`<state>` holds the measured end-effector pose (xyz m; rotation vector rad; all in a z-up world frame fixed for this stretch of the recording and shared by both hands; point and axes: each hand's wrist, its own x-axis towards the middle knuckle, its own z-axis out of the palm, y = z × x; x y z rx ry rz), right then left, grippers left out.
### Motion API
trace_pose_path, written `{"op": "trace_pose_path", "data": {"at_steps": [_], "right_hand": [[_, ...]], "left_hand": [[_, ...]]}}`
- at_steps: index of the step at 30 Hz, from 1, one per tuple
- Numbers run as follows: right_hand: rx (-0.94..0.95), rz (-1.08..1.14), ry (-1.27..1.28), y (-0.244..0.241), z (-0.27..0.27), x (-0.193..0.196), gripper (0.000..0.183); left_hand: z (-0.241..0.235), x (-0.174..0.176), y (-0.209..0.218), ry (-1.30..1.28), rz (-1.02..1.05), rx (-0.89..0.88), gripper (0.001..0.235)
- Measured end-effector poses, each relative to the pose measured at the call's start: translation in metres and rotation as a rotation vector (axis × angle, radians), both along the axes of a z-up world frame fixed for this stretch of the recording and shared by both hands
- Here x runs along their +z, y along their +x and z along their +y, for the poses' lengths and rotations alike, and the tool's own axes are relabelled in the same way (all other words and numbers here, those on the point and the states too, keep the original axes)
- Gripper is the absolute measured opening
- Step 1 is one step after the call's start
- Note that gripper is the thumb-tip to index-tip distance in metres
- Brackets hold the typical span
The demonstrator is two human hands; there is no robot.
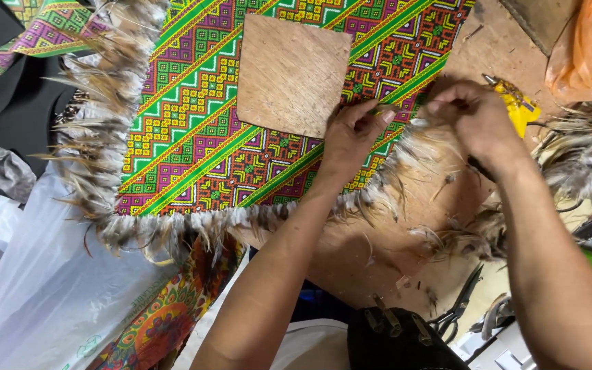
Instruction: Attaching decorative feathers to the border of a patterned fabric piece using a hot glue gun.
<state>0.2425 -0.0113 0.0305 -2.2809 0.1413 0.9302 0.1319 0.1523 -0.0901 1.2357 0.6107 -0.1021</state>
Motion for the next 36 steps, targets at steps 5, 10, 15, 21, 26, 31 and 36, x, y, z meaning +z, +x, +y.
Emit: {"op": "trace_pose_path", "data": {"at_steps": [5, 10, 15, 21, 26, 31, 36], "right_hand": [[0.111, 0.051, -0.014, 0.023, -0.033, -0.046, 0.011], [0.103, 0.067, 0.03, 0.012, -0.024, -0.043, 0.005], [0.648, -0.646, 0.133, -0.009, -0.005, -0.057, 0.039], [0.633, -0.599, 0.273, -0.003, -0.001, -0.099, 0.014], [0.191, -0.268, 0.343, 0.016, -0.019, -0.031, 0.009], [0.288, -0.183, 0.198, 0.033, -0.078, -0.085, 0.017], [0.302, -0.19, -0.028, 0.017, -0.065, -0.096, 0.007]], "left_hand": [[0.011, 0.024, 0.002, 0.049, 0.078, -0.1, 0.069], [0.002, -0.01, -0.001, 0.116, 0.039, -0.108, 0.039], [-0.005, -0.033, -0.003, 0.265, -0.103, -0.021, 0.023], [-0.003, -0.03, -0.002, 0.227, -0.076, 0.009, 0.027], [-0.002, -0.025, -0.004, 0.222, -0.056, -0.001, 0.029], [0.0, -0.012, -0.004, 0.234, -0.107, 0.017, 0.029], [-0.003, -0.02, -0.005, 0.291, -0.158, 0.033, 0.026]]}}
